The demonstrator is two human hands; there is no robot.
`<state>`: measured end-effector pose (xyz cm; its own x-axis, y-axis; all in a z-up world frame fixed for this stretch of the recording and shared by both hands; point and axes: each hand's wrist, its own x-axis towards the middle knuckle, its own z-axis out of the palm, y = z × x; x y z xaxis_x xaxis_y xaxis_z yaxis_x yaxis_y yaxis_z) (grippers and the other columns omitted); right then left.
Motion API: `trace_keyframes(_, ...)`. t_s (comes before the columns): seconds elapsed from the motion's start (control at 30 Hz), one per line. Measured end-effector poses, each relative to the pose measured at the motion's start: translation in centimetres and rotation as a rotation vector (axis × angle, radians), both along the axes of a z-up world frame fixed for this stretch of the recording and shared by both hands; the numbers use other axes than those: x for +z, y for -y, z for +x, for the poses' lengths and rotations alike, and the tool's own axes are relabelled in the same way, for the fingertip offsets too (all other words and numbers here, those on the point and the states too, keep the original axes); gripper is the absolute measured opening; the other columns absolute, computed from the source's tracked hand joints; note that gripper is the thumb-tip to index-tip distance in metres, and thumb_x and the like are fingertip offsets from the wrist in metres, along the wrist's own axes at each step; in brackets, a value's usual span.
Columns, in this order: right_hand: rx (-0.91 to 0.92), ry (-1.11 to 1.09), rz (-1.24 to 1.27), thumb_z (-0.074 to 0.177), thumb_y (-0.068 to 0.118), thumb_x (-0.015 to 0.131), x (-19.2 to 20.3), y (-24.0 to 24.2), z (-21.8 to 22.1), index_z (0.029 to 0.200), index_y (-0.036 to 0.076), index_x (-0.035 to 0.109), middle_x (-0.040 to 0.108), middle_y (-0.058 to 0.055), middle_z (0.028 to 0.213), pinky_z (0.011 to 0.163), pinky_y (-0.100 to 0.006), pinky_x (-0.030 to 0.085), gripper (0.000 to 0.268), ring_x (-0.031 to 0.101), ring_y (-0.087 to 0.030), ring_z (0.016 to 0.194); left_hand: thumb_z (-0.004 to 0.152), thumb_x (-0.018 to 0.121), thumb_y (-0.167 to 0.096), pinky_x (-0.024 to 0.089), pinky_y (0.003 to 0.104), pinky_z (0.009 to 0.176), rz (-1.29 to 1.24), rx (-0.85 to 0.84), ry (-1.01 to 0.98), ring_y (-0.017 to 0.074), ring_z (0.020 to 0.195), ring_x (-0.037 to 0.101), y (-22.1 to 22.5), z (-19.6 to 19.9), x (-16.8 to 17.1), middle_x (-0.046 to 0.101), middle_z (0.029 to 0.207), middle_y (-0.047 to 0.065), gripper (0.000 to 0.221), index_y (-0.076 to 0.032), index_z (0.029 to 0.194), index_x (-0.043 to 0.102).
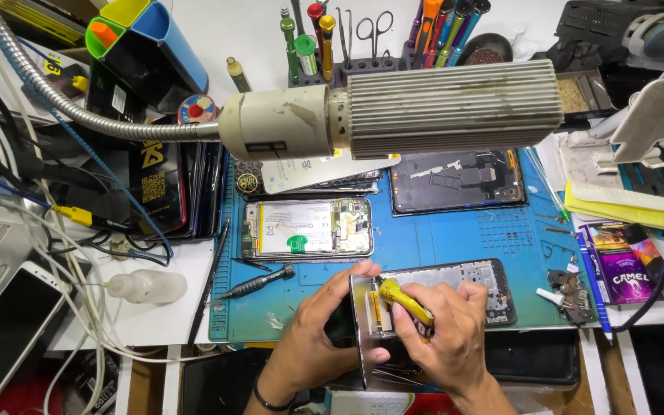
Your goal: Applying adhesive glue to the frame of a mobile phone for screen reattachment
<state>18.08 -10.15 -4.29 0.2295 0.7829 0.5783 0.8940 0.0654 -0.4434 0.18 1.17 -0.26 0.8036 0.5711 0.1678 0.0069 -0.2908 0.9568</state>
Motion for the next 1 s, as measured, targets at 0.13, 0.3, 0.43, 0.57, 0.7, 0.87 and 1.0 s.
trace_keyframes(0.13, -0.008, 0.002, -0.006, 0.091, 0.026, 0.069, -0.38, 0.15, 0.04, 0.107, 0.011, 0.064, 0.076, 0.0, 0.087, 0.081, -0.038, 0.029, 0.023, 0.06, -0.014, 0.062, 0.078, 0.086, -0.035, 0.044, 0.043, 0.118, -0.015, 0.002, -0.036, 0.0285, 0.14, 0.056, -0.07, -0.04, -0.06, 0.056, 0.151, 0.013, 0.091, -0.011, 0.153, 0.039)
trace_keyframes(0.3, 0.002, 0.017, -0.004, 0.091, 0.024, 0.07, -0.23, 0.01, 0.02, 0.108, 0.011, 0.063, 0.075, 0.0, 0.086, 0.081, -0.038, 0.028, 0.022, 0.06, -0.014, 0.062, 0.079, 0.085, -0.035, 0.042, 0.042, 0.119, -0.018, 0.001, -0.025, 0.0291, 0.14, 0.056, -0.11, 0.02, -0.02, 0.056, 0.151, 0.014, 0.09, -0.009, 0.152, 0.04)
trace_keyframes(0.43, 0.002, 0.027, -0.003, 0.092, 0.024, 0.069, -0.01, -0.04, 0.06, 0.109, 0.011, 0.063, 0.076, 0.001, 0.088, 0.081, -0.038, 0.029, 0.022, 0.061, -0.014, 0.062, 0.08, 0.085, -0.034, 0.042, 0.043, 0.12, -0.029, -0.009, -0.014, 0.0297, 0.141, 0.054, -0.09, 0.1, -0.05, 0.055, 0.151, 0.015, 0.089, -0.008, 0.152, 0.04)
trace_keyframes(0.57, 0.003, 0.031, -0.007, 0.092, 0.024, 0.069, -0.05, 0.0, 0.06, 0.108, 0.011, 0.063, 0.076, 0.001, 0.089, 0.081, -0.038, 0.029, 0.022, 0.062, -0.014, 0.063, 0.079, 0.085, -0.033, 0.042, 0.043, 0.12, -0.025, -0.001, -0.007, 0.0296, 0.141, 0.054, -0.03, 0.09, -0.19, 0.055, 0.15, 0.015, 0.088, -0.008, 0.151, 0.041)
trace_keyframes(0.7, -0.004, 0.025, -0.008, 0.091, 0.024, 0.069, -0.01, 0.01, 0.04, 0.107, 0.011, 0.064, 0.076, 0.001, 0.088, 0.081, -0.038, 0.029, 0.021, 0.062, -0.014, 0.063, 0.08, 0.084, -0.036, 0.043, 0.043, 0.12, -0.001, 0.002, -0.006, 0.0298, 0.139, 0.056, -0.03, 0.06, -0.22, 0.056, 0.149, 0.015, 0.089, -0.006, 0.151, 0.04)
trace_keyframes(0.87, -0.002, 0.021, -0.019, 0.091, 0.024, 0.069, -0.02, 0.03, 0.03, 0.108, 0.012, 0.064, 0.075, 0.001, 0.087, 0.081, -0.038, 0.029, 0.021, 0.061, -0.014, 0.062, 0.08, 0.084, -0.037, 0.043, 0.043, 0.119, -0.012, -0.004, -0.019, 0.0292, 0.14, 0.055, -0.04, 0.01, -0.16, 0.055, 0.151, 0.014, 0.089, -0.009, 0.152, 0.039)
trace_keyframes(1.0, 0.005, 0.016, -0.023, 0.092, 0.024, 0.069, 0.01, 0.02, 0.01, 0.108, 0.011, 0.064, 0.075, 0.001, 0.088, 0.081, -0.038, 0.028, 0.021, 0.06, -0.014, 0.062, 0.079, 0.085, -0.036, 0.043, 0.042, 0.119, -0.021, -0.007, -0.02, 0.0288, 0.139, 0.056, -0.04, 0.0, -0.18, 0.056, 0.15, 0.014, 0.089, -0.009, 0.152, 0.039)
